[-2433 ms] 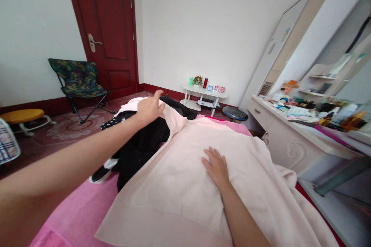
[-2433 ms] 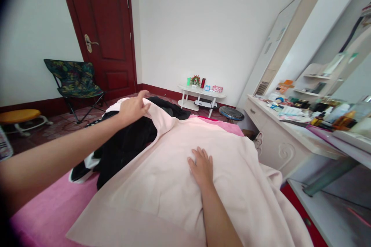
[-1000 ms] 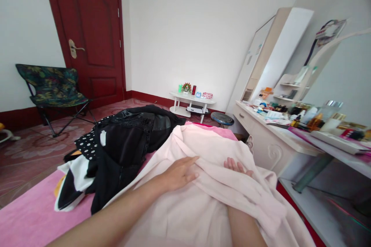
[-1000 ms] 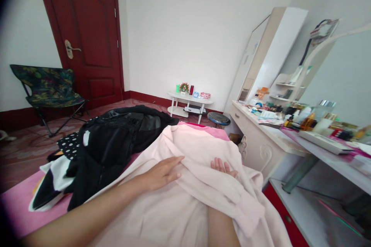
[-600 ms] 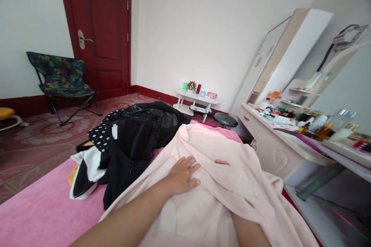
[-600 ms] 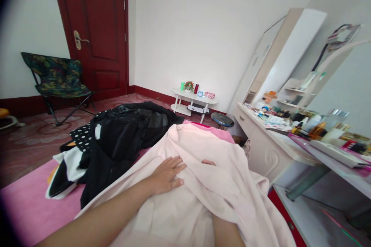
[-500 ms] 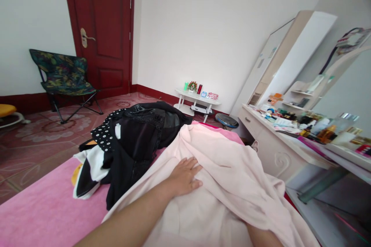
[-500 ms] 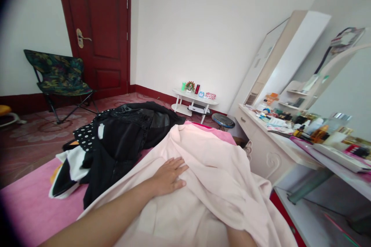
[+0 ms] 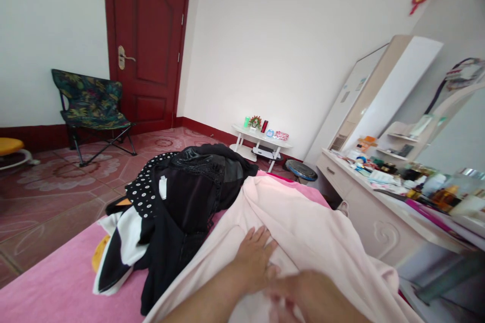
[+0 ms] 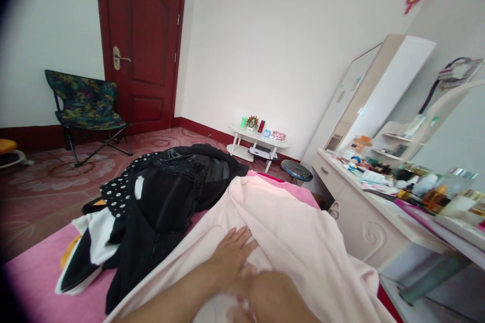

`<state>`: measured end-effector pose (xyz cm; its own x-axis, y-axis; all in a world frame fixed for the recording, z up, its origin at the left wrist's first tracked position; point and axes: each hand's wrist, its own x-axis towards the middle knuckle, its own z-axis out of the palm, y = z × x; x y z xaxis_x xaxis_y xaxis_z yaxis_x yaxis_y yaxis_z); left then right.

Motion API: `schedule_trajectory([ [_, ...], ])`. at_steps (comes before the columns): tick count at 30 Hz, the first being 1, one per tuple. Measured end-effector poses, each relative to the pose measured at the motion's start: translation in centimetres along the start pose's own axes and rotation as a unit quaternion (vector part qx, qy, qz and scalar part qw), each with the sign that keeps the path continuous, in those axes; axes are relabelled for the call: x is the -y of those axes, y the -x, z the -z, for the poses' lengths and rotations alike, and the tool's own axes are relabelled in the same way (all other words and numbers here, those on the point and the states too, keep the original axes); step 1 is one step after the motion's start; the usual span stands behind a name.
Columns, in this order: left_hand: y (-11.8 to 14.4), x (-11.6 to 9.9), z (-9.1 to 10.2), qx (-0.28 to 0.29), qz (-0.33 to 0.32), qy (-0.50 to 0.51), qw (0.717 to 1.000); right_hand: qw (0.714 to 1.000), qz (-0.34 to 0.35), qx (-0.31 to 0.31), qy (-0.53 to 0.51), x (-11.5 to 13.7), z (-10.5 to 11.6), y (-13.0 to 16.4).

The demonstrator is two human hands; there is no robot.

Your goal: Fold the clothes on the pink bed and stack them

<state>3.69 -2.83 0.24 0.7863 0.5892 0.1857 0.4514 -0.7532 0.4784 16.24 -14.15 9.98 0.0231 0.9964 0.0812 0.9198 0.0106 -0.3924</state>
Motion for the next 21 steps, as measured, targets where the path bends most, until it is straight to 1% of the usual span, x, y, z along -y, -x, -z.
schedule_trajectory([
  [2, 0.2, -0.3, 0.4, 0.004, 0.003, 0.005, 1.0, 0.999, 0.045, 0.015, 0.017, 1.4, -0.5, -5.1],
  [3, 0.3, -0.5, 0.7, 0.006, 0.005, 0.01, 1.0, 0.995, 0.088, 0.018, 0.048, 1.9, -0.8, -7.8],
  [5, 0.6, -0.9, 1.5, 0.012, 0.01, 0.025, 1.0, 0.986, 0.139, -0.008, 0.091, 2.6, -1.7, -13.0],
  [7, 0.9, -1.3, 2.1, 0.025, 0.013, 0.041, 0.999, 0.976, 0.164, -0.037, 0.142, 2.7, -2.8, -17.4],
  [9, 1.0, -1.3, 2.5, 0.033, 0.013, 0.055, 0.998, 0.965, 0.167, -0.049, 0.198, 2.4, -4.1, -20.8],
  [12, 0.7, -1.1, 2.5, 0.039, 0.011, 0.067, 0.997, 0.957, 0.145, -0.048, 0.248, 1.8, -6.1, -24.0],
  [15, 0.1, -0.7, 2.3, 0.049, 0.012, 0.07, 0.996, 0.959, 0.084, -0.06, 0.264, 1.3, -7.7, -26.1],
  [18, -0.3, -0.5, 2.0, 0.062, 0.017, 0.066, 0.996, 0.957, 0.018, -0.058, 0.285, 0.7, -8.4, -27.6],
  [21, -0.4, -0.5, 1.8, 0.063, 0.025, 0.06, 0.996, 0.952, 0.004, -0.04, 0.304, 0.2, -8.5, -28.5],
])
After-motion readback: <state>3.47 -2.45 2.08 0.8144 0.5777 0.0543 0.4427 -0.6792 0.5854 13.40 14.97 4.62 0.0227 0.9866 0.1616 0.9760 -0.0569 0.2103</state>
